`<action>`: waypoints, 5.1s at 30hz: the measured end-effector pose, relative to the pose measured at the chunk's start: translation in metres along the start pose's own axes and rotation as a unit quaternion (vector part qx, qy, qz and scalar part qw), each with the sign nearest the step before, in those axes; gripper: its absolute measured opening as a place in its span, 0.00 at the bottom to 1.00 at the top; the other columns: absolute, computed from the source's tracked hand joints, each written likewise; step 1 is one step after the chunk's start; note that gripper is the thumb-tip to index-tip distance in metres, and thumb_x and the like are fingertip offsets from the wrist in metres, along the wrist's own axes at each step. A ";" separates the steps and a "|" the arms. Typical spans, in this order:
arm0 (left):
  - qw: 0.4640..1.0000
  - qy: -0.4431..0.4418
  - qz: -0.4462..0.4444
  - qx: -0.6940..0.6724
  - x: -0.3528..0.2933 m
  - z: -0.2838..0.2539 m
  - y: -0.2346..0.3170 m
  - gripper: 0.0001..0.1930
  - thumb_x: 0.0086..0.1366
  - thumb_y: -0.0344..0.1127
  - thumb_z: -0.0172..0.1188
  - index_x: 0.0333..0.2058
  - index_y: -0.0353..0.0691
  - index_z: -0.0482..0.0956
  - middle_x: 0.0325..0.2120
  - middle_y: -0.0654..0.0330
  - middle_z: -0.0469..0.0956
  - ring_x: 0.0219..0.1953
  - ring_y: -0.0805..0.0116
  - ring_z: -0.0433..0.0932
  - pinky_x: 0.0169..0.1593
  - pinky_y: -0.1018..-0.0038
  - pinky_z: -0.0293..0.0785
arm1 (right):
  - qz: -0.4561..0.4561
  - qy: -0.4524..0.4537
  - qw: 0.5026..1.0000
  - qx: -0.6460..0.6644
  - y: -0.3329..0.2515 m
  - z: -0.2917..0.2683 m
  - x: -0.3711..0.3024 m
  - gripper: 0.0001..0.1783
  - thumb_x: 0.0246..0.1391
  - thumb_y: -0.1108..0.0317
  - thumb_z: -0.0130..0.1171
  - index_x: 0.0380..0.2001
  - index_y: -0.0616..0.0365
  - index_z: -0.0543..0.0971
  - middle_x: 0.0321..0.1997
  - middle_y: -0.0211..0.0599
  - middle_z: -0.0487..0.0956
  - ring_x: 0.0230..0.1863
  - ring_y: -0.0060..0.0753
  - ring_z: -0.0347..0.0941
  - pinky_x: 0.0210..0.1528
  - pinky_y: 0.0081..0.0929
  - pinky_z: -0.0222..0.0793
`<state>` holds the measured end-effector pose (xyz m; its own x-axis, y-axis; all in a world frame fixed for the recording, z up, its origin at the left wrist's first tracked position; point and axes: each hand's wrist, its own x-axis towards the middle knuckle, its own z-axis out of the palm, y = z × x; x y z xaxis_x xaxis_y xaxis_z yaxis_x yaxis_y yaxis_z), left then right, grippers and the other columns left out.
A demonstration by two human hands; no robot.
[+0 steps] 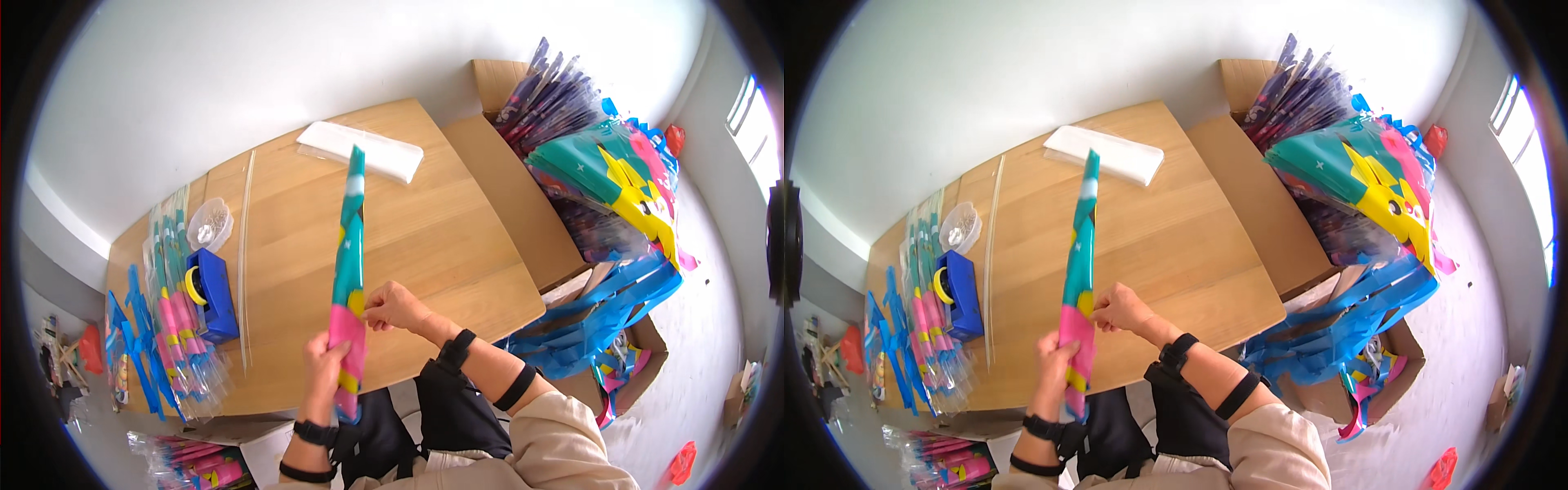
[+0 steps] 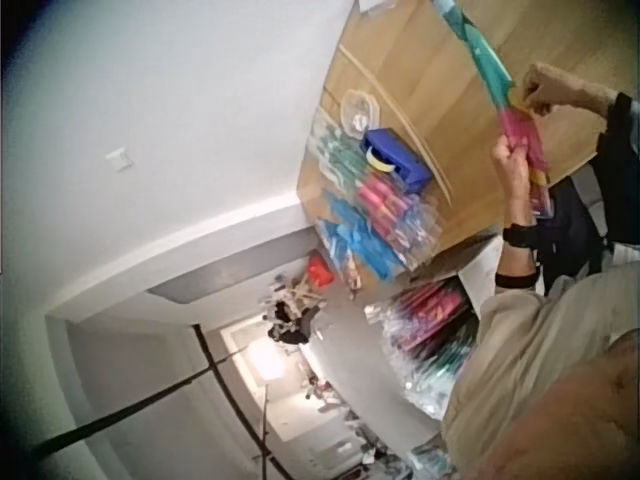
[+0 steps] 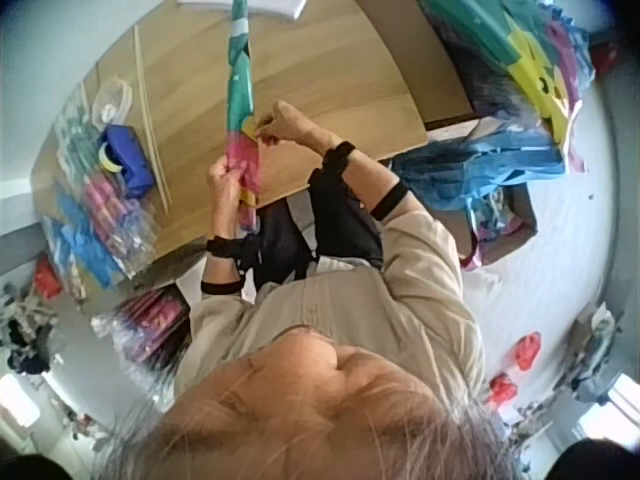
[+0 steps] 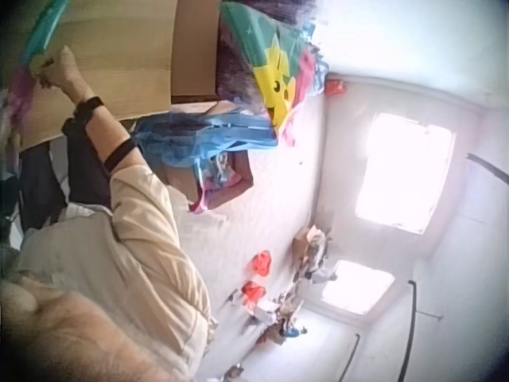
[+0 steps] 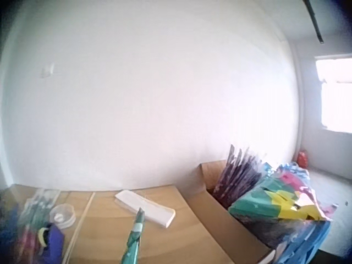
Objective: The person is assembling and packaging decorative kites, including folding the kite body and placing them into plastic sleeves.
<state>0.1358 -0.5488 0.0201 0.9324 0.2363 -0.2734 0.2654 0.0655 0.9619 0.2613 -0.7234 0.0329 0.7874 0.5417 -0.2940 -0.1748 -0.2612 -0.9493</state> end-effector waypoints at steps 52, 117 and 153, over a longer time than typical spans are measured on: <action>0.991 0.086 -0.032 0.098 -0.105 -0.109 -0.035 0.05 0.51 0.23 0.62 0.30 0.32 0.79 0.21 0.68 0.74 0.24 0.80 0.70 0.30 0.80 0.67 | -0.051 0.436 0.766 0.469 0.083 -0.104 -0.003 0.03 0.55 0.79 0.51 0.31 0.70 0.70 0.35 0.52 0.78 0.33 0.39 0.80 0.33 0.27 0.81; 0.932 -0.104 -0.034 0.345 -0.195 -0.156 0.013 0.10 0.45 0.27 0.66 0.27 0.30 0.78 0.16 0.60 0.71 0.21 0.77 0.68 0.27 0.74 0.67 | -0.374 0.123 0.767 -0.506 0.055 0.087 -0.142 0.06 0.47 0.67 0.53 0.29 0.56 0.71 0.24 0.35 0.70 0.24 0.33 0.76 0.22 0.31 0.72; 0.986 0.033 -0.052 -0.157 -0.150 -0.022 -0.046 0.08 0.60 0.18 0.56 0.39 0.30 0.76 0.27 0.56 0.79 0.28 0.72 0.78 0.34 0.75 0.76 | -0.396 0.185 0.748 -0.499 0.002 0.129 -0.058 0.07 0.48 0.69 0.55 0.31 0.57 0.71 0.26 0.35 0.71 0.24 0.32 0.76 0.23 0.30 0.73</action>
<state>-0.0213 -0.5656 0.0170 0.8838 0.2743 -0.3790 0.2591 0.3875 0.8847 0.1390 -0.6527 0.0341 0.5518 0.6327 0.5434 0.8169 -0.5413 -0.1993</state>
